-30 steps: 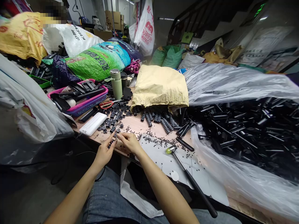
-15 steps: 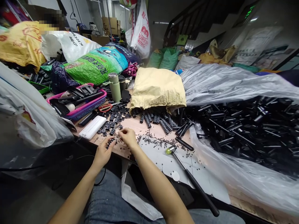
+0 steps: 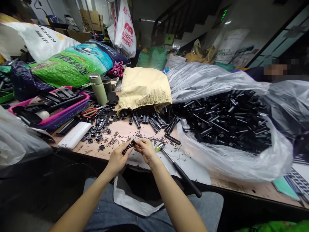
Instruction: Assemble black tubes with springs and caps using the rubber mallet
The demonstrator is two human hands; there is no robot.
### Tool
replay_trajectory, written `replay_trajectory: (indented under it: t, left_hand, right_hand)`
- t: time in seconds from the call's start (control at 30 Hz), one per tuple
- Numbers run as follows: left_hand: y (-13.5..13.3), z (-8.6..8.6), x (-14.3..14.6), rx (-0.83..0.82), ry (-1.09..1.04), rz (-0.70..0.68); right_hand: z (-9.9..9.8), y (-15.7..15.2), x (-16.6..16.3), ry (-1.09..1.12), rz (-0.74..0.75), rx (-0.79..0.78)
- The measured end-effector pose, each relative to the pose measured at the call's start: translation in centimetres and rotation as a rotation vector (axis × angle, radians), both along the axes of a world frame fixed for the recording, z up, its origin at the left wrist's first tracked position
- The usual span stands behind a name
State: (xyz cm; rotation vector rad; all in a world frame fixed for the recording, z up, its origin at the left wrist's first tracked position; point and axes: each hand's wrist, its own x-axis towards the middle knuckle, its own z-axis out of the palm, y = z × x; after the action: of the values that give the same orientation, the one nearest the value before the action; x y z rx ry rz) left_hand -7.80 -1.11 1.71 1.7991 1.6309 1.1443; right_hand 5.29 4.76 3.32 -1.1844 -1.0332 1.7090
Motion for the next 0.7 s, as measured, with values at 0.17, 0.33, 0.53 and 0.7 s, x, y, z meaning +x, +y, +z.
replay_trajectory:
  t: [0.17, 0.33, 0.53, 0.7]
  left_hand:
    - [0.8, -0.2, 3.3, 0.007, 0.018, -0.061]
    - [2.0, -0.9, 6.9, 0.072, -0.149, -0.159]
    - [2.1, -0.8, 7.6, -0.01, -0.281, -0.177]
    - [2.7, 0.8, 7.6, -0.219, -0.62, -0.058]
  right_hand:
    - [0.8, -1.5, 3.4, -0.101, -0.068, 0.183]
    - [1.9, -1.5, 7.4, -0.656, 0.006, 0.605]
    - [1.4, 2.1, 14.5, -0.996, -0.179, 0.522]
    - [0.4, 0.3, 13.3, -0.822, -0.031, 0.427]
